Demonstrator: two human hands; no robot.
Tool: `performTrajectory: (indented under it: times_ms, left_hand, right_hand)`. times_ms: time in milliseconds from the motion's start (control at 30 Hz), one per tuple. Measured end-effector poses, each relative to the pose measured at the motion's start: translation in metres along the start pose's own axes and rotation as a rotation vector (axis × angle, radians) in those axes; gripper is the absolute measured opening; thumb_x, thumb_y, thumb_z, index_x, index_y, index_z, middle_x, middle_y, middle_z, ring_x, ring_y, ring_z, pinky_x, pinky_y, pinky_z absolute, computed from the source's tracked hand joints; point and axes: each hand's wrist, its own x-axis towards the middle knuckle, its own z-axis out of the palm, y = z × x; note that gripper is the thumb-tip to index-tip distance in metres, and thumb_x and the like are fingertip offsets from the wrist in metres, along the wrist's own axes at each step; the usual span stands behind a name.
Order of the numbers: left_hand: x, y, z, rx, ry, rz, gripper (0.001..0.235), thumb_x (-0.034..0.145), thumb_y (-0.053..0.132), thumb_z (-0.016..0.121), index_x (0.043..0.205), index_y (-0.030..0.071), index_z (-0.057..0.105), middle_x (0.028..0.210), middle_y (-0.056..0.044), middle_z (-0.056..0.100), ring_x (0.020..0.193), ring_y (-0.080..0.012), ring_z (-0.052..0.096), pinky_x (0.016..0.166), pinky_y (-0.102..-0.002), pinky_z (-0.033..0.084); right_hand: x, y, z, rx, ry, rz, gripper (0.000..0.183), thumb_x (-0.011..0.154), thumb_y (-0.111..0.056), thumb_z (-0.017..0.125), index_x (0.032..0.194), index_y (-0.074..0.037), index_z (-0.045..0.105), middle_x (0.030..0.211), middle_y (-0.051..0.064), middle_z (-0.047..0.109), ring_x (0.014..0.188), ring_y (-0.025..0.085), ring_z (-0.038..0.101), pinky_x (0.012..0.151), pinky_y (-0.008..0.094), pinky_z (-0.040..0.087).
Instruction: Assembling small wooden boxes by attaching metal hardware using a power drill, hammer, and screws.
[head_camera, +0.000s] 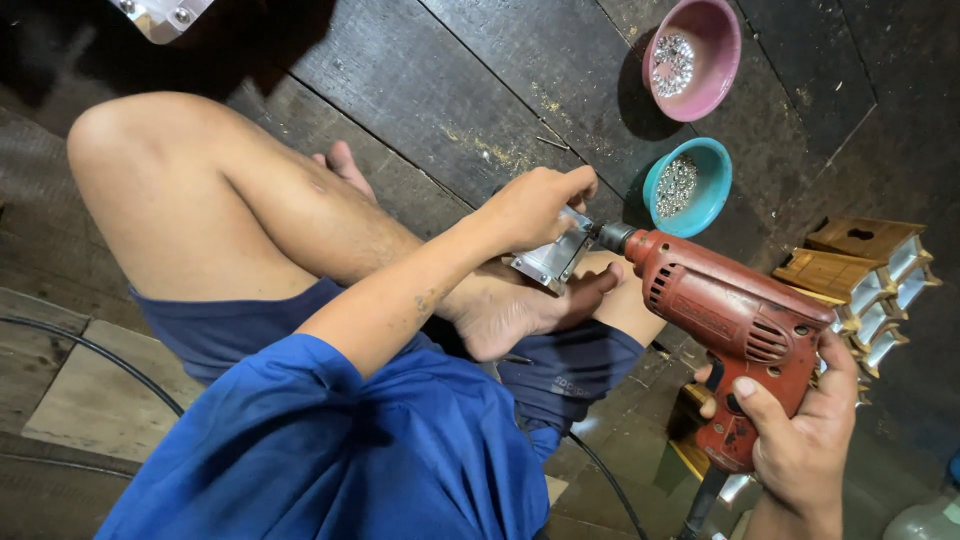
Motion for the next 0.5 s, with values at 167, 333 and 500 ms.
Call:
performTrajectory:
  times_ms: [167, 333, 500]
  left_hand:
    - [0.001, 0.000, 0.000, 0.004, -0.004, 0.004, 0.035, 0.080, 0.004, 0.072, 0.101, 0.017, 0.048, 0.098, -0.001, 0.074, 0.083, -0.0296, 0.067, 0.067, -0.045, 0.048]
    - [0.001, 0.000, 0.001, 0.012, 0.006, 0.000, 0.034, 0.081, 0.006, 0.074, 0.100, 0.018, 0.048, 0.096, 0.000, 0.073, 0.081, -0.0297, 0.066, 0.066, -0.045, 0.048]
    - [0.000, 0.003, -0.002, 0.018, -0.008, -0.003, 0.033, 0.082, 0.007, 0.074, 0.100, 0.018, 0.049, 0.099, -0.001, 0.073, 0.085, -0.0293, 0.066, 0.068, -0.046, 0.047]
  right_hand:
    - [0.001, -0.001, 0.002, 0.014, -0.013, -0.006, 0.076, 0.090, 0.003, 0.052, 0.158, -0.004, 0.019, 0.128, 0.040, 0.050, 0.080, 0.048, 0.063, 0.052, 0.051, 0.056]
    - [0.002, -0.005, 0.004, 0.029, -0.031, -0.006, 0.075, 0.091, 0.003, 0.051, 0.159, -0.006, 0.018, 0.134, 0.039, 0.047, 0.083, 0.048, 0.062, 0.052, 0.050, 0.055]
    - [0.003, -0.018, 0.012, -0.075, -0.057, 0.034, 0.072, 0.093, 0.003, 0.050, 0.156, -0.004, 0.016, 0.117, 0.039, 0.053, 0.078, 0.042, 0.062, 0.052, 0.049, 0.053]
